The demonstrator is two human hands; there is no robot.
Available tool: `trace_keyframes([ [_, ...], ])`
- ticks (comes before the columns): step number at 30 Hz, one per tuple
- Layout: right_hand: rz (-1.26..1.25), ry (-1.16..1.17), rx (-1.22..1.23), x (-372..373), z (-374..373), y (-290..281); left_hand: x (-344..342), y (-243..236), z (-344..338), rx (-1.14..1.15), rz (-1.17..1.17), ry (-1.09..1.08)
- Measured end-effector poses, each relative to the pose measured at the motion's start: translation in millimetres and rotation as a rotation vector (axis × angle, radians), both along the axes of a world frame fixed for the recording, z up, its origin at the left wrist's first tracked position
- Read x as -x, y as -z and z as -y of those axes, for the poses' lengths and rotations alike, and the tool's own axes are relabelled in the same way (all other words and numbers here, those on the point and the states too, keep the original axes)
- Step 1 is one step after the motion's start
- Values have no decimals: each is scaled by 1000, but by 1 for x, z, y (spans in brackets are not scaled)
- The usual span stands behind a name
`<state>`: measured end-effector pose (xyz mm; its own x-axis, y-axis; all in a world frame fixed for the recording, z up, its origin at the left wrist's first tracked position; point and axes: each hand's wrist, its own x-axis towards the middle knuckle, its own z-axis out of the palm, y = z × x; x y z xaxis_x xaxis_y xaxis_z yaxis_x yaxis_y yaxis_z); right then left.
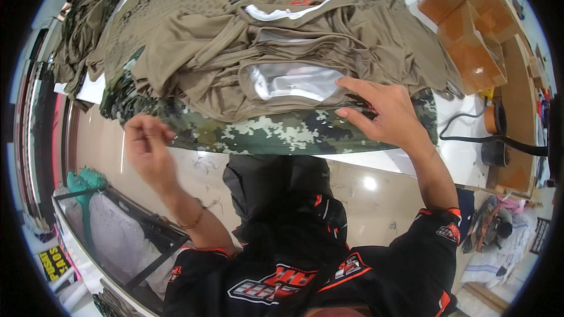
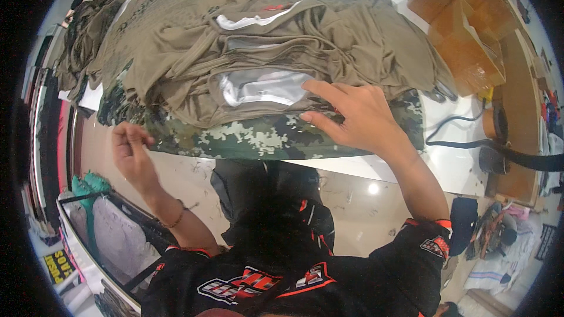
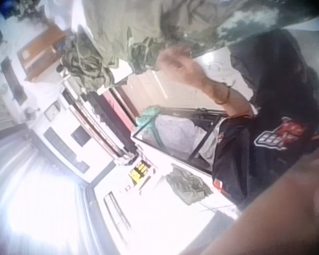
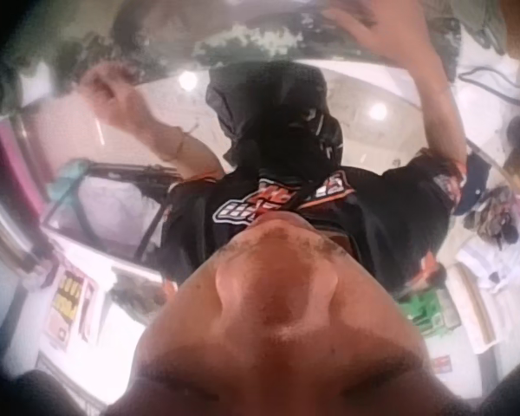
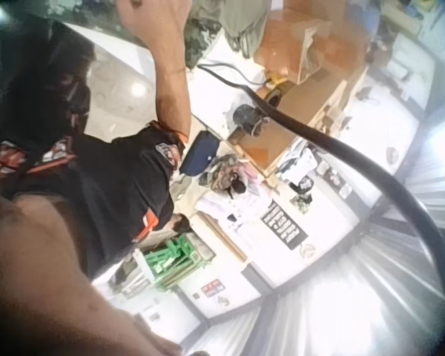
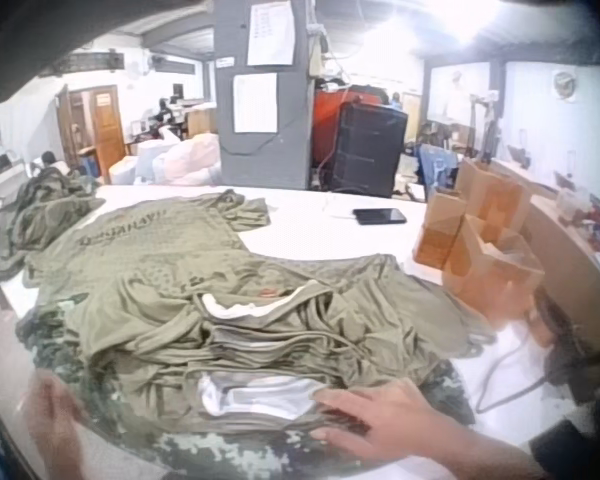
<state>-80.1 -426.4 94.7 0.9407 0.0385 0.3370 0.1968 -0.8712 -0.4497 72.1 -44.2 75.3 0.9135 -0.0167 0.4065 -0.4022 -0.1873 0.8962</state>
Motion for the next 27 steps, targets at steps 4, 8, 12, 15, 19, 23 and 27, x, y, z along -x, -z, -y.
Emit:
trace_keyframes([
  [4, 38, 66, 143, -10, -9, 7, -15, 1, -64, -681, 87, -521],
  [8, 152, 153, 70, -16, -9, 22, -2, -3, -4, -62, -46, -62],
  [12, 211, 218, 42, -19, -7, 20, 14, -22, 92, -238, 208, 288],
  [15, 201, 258, 16, -17, -9, 20, 12, -16, 151, -410, 438, 477],
  [19, 192, 275, 21, -14, -9, 19, 2, 3, 181, -672, 574, 394],
  [23, 203, 292, -45, -14, -2, 25, -4, 7, 171, -548, 435, 416],
  [27, 108, 378, -253, -10, -2, 27, 2, -22, 125, -314, 258, 291],
])
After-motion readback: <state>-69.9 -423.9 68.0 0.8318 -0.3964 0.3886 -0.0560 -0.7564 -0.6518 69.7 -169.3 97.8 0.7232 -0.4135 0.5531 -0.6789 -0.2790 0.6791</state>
